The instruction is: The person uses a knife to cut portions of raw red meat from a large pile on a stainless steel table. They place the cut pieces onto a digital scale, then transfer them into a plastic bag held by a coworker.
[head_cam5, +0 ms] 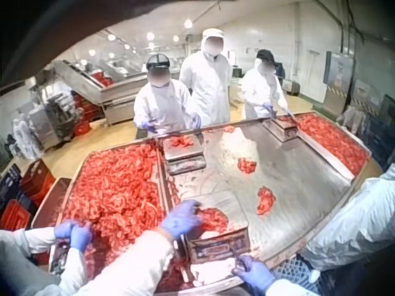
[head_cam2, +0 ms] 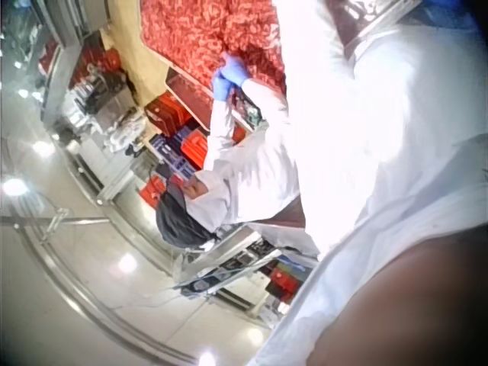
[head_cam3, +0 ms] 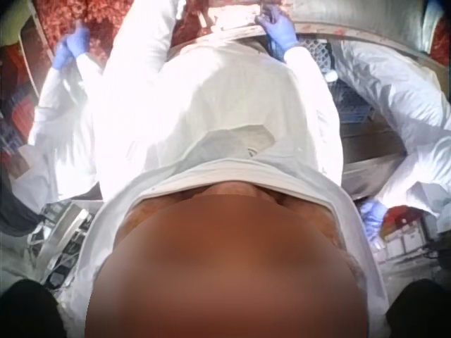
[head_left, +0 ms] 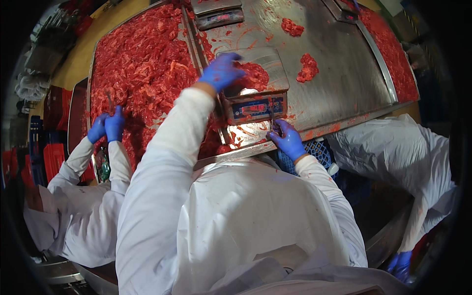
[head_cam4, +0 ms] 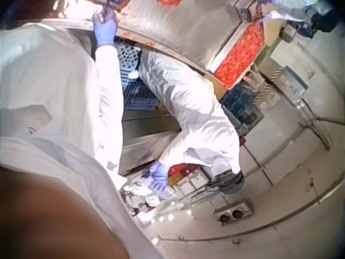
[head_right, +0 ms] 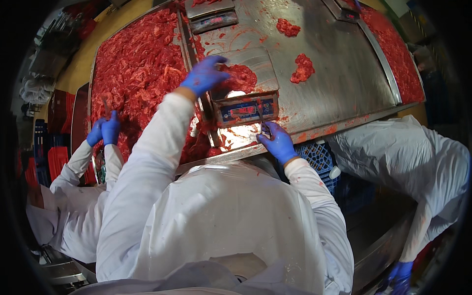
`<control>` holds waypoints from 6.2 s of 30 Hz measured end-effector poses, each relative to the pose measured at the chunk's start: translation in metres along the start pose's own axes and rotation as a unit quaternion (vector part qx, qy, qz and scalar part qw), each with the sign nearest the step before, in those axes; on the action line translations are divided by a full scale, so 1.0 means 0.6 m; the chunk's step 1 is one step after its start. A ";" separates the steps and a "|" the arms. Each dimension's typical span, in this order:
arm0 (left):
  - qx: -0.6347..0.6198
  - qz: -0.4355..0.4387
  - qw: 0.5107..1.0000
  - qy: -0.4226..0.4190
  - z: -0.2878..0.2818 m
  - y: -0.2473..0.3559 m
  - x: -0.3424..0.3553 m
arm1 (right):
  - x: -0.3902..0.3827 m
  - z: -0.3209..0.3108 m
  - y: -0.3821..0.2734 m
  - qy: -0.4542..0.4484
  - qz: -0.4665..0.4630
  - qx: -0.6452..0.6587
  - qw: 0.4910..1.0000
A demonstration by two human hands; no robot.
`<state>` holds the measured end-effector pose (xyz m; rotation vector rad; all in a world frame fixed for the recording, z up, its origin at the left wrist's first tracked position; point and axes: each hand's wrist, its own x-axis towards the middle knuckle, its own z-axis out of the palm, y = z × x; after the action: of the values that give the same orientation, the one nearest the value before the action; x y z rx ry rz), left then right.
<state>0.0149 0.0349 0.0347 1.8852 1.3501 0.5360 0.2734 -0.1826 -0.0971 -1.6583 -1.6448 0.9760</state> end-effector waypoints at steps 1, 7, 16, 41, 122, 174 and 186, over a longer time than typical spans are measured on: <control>-0.005 -0.044 0.998 0.049 -0.033 -0.033 -0.018 | -0.013 0.000 0.007 0.021 -0.003 0.029 0.999; -0.028 -0.194 0.967 0.165 -0.096 -0.318 -0.097 | 0.019 -0.038 0.040 0.108 0.143 0.343 0.922; 0.071 -0.004 0.992 0.104 0.035 -0.107 -0.038 | 0.179 0.017 -0.189 -0.164 0.129 0.349 0.913; 0.053 0.007 0.985 -0.166 0.014 -0.193 -0.106 | 0.038 -0.101 -0.094 -0.141 0.116 0.545 0.819; 0.157 -0.166 0.940 0.255 -0.081 -0.381 -0.241 | 0.159 0.032 -0.160 -0.436 -0.003 0.120 0.892; 0.101 -0.067 0.993 0.002 -0.042 -0.137 -0.146 | 0.231 -0.052 -0.131 0.125 -0.127 0.291 0.940; -0.250 -0.070 0.952 -0.161 -0.059 0.007 -0.138 | 0.019 -0.017 0.040 0.118 0.085 0.094 0.985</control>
<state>-0.0365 -0.0311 0.0674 1.3798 1.0073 0.4248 0.2947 -0.1717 -0.1125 -1.7304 -1.2344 0.9437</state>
